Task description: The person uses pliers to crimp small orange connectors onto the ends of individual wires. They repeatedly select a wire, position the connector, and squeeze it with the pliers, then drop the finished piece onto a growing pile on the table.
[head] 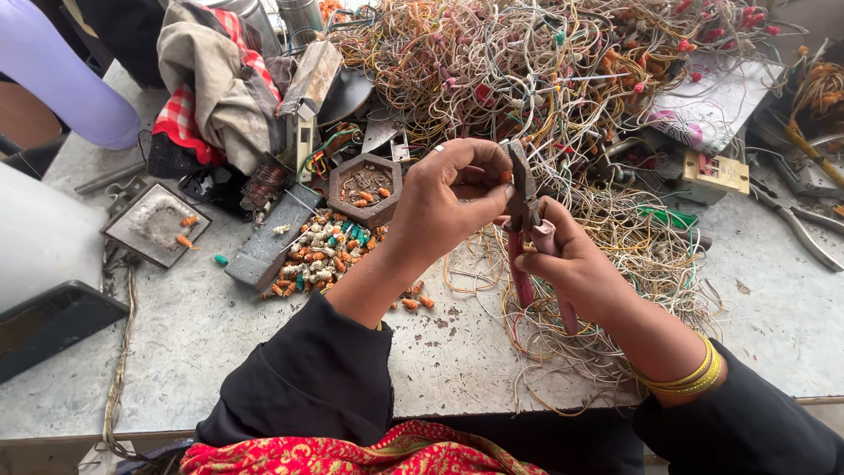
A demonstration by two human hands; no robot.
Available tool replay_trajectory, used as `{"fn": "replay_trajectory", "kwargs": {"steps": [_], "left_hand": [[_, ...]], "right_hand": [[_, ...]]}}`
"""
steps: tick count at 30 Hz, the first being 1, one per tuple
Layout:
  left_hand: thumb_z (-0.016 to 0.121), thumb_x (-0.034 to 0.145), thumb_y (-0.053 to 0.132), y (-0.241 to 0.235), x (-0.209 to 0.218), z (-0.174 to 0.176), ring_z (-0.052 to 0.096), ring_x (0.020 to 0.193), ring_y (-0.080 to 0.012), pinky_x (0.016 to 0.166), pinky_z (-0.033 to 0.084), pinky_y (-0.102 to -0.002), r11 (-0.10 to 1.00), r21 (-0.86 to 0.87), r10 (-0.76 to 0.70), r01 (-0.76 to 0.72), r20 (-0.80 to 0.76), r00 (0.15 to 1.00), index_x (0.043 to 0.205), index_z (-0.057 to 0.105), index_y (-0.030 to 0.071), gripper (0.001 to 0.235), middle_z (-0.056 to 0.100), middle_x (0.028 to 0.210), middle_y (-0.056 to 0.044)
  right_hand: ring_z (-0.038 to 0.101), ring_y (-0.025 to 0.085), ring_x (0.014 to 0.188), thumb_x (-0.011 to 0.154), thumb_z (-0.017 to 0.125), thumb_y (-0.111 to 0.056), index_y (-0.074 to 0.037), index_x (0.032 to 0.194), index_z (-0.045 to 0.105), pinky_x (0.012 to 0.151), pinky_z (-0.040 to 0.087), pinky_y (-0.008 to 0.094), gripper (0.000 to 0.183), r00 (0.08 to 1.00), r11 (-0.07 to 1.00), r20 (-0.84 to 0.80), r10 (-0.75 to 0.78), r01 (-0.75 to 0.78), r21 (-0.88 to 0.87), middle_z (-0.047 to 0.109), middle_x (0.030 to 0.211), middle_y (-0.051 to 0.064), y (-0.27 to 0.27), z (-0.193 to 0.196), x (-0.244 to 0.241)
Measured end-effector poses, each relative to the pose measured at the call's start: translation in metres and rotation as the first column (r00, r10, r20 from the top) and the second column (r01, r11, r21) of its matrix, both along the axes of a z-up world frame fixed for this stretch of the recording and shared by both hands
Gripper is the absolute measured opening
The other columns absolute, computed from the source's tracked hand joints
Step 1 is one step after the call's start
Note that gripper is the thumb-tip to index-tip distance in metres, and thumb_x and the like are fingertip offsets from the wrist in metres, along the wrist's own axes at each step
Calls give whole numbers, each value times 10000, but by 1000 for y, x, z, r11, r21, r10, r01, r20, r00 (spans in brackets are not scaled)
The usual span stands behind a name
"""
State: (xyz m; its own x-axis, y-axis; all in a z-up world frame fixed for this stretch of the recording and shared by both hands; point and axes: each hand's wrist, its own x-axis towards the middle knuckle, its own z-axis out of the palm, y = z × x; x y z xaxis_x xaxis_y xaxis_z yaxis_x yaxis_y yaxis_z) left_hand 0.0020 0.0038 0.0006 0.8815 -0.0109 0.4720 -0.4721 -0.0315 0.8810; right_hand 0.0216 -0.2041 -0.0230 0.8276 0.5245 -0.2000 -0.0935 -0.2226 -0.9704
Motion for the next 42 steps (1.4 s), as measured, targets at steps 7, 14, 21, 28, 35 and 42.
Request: {"fn": "replay_trajectory", "kwargs": {"steps": [7,14,21,28,35,42], "left_hand": [[758,875,-29,-2,-1,0,720,911,-82,847,645,-250,995,54,77,-80,63,995,1055,675,-2,200,704,999,-26],[764,885,-23,-2,-4,1,738,923,-79,850,654,-237,983,126,114,-132,142,983,1047,674,5,188,693,1014,-28],[752,922,-13,-5,-2,-4,707,936,-68,837,628,-232,999,-41,30,-29,16,999,1098,663,7,198,705,1015,-21],[756,936,-9,-6,1,-6,708,953,-64,845,633,-229,997,-69,26,-24,35,999,1091,654,12,187,705,1028,-21],[770,927,0,-6,-3,-2,719,947,-80,843,648,-239,994,35,100,-105,124,987,1103,666,-3,205,711,1033,-35],[747,929,0,-2,-5,4,733,963,-90,869,653,-252,997,53,51,-54,71,996,1106,677,-3,190,718,1044,-39]], "right_hand": [[661,233,1223,852,606,36,-110,1375,432,984,544,360,570,995,972,53,85,-94,217,683,1162,31,0,-21,10],[673,254,1194,849,653,45,-49,1287,512,1039,529,420,469,994,942,35,104,-110,317,669,1052,80,-2,-28,16],[564,136,1054,890,723,30,-29,1078,623,926,499,320,221,857,985,511,-74,-16,170,526,1148,47,1,-33,3],[609,81,954,884,710,4,-64,1075,611,850,521,270,226,957,966,272,-98,25,259,655,1031,9,3,-29,3],[579,67,928,919,724,-3,-54,1098,613,852,509,262,217,943,966,324,-80,-7,260,624,991,-3,0,-28,2],[662,63,976,921,713,-50,-58,1094,626,889,564,252,194,947,971,316,-49,-29,237,681,1014,8,-1,-25,3]]}}
